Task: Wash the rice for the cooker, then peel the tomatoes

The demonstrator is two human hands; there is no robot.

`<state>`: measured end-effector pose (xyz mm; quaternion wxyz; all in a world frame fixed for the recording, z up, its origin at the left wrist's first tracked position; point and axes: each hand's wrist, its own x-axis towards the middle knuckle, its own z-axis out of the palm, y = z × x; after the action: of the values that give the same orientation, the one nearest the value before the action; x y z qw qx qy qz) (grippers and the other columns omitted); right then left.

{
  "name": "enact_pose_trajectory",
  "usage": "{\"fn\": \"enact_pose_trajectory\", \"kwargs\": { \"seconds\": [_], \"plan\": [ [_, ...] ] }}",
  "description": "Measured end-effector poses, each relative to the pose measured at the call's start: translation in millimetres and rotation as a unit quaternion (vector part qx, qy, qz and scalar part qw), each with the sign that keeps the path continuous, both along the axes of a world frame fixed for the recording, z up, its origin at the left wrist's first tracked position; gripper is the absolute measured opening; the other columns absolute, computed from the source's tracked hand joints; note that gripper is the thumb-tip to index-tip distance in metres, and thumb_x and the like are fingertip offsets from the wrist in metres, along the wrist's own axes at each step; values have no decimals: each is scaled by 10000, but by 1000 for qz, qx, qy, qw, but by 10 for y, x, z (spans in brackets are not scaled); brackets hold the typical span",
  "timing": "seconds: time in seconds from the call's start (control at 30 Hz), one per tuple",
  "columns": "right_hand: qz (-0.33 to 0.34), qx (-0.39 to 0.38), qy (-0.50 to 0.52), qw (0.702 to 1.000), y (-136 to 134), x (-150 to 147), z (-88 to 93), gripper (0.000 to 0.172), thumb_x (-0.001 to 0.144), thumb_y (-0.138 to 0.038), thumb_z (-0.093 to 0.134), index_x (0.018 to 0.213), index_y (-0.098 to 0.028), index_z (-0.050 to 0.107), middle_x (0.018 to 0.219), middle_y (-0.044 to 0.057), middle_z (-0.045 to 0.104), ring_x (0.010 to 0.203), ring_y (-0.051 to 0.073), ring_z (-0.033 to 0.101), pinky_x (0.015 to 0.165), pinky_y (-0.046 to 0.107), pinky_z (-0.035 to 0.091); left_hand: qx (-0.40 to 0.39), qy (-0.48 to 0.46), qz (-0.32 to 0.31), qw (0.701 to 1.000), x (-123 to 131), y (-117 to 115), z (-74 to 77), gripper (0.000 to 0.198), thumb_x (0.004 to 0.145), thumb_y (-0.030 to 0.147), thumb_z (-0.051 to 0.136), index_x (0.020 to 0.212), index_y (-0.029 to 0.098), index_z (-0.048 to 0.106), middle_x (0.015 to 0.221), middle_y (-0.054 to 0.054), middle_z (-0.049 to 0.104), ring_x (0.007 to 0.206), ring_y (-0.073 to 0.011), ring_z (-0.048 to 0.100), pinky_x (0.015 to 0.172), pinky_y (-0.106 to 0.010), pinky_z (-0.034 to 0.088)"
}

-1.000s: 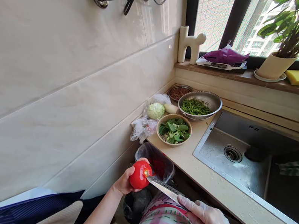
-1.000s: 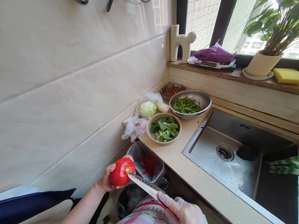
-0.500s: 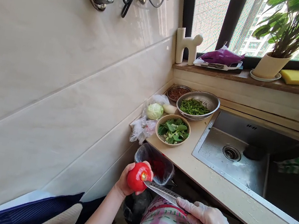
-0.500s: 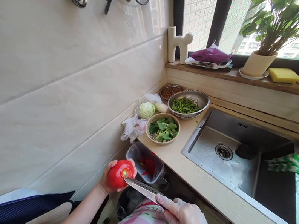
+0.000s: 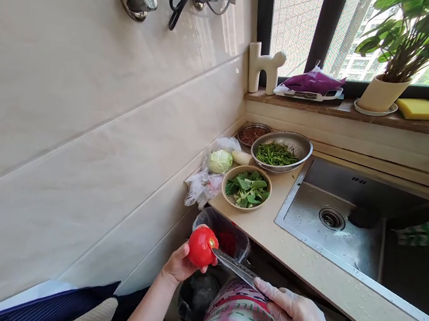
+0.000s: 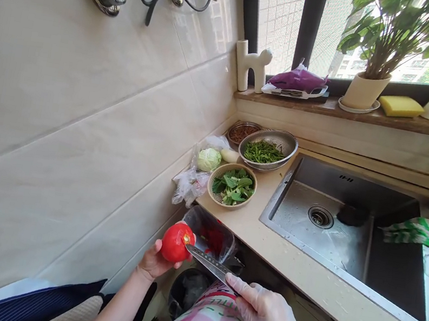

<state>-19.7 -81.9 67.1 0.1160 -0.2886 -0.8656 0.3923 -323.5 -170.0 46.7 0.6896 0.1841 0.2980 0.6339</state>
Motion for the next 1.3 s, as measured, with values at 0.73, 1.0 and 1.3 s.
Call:
{"fn": "enact_pose_trajectory", "kwargs": {
  "seconds": [0.73, 1.0, 1.3],
  "plan": [
    [-27, -26, -22, 999, -27, -79, -179, 404, 911, -278, 436, 1271, -409, 564, 863, -1, 731, 728, 143, 697, 654, 213, 534, -108, -39, -28, 993, 5, 143, -65, 624, 803, 643, 485, 1020, 74, 621, 886, -152, 674, 531, -187, 649, 332, -178, 370],
    [-33, -57, -10, 998, -46, -69, -141, 389, 923, -329, 426, 1282, -406, 555, 974, 0, 738, 807, 156, 707, 723, 234, 551, -68, 65, 79, 992, 6, 143, -47, 486, 802, 514, 602, 1151, 186, 523, 1001, -117, 658, 717, -253, 695, 410, -254, 529],
    [-29, -44, -12, 999, -5, -50, -92, 404, 910, -307, 442, 1284, -416, 548, 907, -7, 742, 753, 154, 707, 697, 230, 551, -88, 17, 54, 994, 21, 204, 81, 407, 894, 572, 400, 1174, 284, 462, 929, -109, 692, 633, -245, 711, 366, -213, 507]
  ]
}}
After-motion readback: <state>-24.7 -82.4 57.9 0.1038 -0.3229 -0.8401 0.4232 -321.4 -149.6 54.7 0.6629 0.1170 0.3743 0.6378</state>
